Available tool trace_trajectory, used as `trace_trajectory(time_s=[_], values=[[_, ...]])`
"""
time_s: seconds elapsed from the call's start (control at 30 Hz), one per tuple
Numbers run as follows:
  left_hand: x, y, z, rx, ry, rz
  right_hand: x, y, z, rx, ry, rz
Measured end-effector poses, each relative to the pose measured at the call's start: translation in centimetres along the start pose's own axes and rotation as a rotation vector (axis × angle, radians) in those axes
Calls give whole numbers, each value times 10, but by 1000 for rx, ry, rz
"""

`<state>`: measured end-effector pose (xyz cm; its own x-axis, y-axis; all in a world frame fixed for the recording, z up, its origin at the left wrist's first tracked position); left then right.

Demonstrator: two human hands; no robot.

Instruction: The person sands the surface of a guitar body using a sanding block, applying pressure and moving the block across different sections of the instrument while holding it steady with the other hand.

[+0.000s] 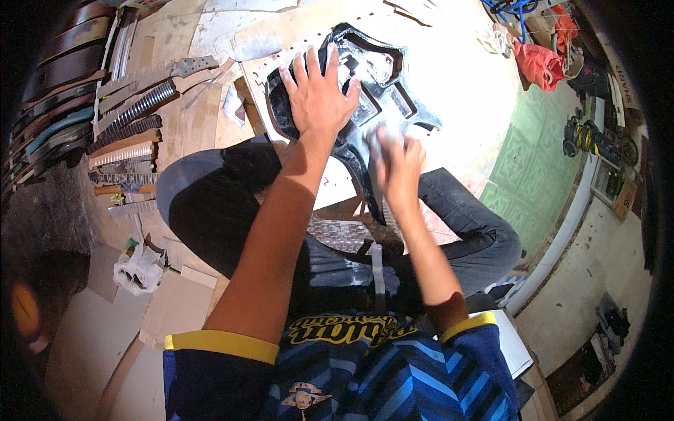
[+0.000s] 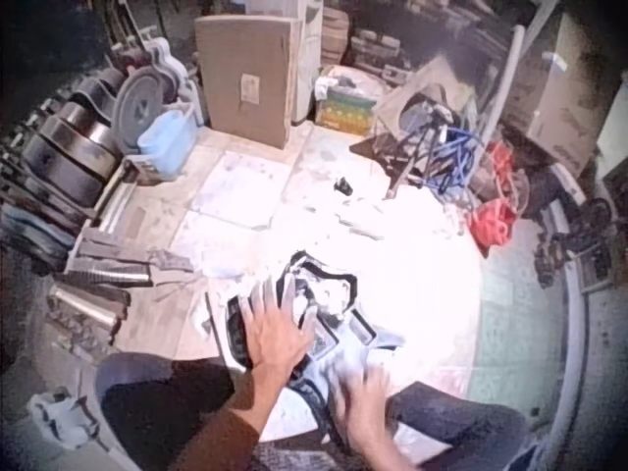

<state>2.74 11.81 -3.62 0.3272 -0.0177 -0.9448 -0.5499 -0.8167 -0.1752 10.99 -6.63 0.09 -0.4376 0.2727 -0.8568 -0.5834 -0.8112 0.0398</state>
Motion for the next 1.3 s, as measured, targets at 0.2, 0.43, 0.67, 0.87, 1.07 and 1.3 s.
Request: trace_trajectory(time_s=[0.2, 0.43, 0.67, 0.87, 1.07, 1.3], values=[[0, 0, -5, 6, 14, -11, -11, 21, -19, 26, 160, 45], [-1, -1, -5, -5, 0, 32, -1, 76, -28, 38, 139, 62], [2, 1, -4, 7, 16, 4, -18, -43, 0, 45, 47, -70], [-2, -2, -4, -1, -20, 42, -13, 65, -25, 12, 98, 112], [3, 1, -1, 11, -18, -17, -16, -39, -13, 4, 2, -61], [-2, -2, -6, 16, 0, -1, -18, 8, -37, -21, 123, -37]])
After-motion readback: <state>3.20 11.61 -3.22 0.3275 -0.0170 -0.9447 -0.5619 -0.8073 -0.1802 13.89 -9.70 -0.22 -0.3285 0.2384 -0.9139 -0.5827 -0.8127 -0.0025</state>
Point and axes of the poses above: each hand's wrist, its own y-axis away from the middle knuckle, its own x-axis out of the palm, z = x × y, the point moved 1 cm from there along -y, towards the middle knuckle, and after that the axes turned 7 degrees about x, right-handed, at the moved point
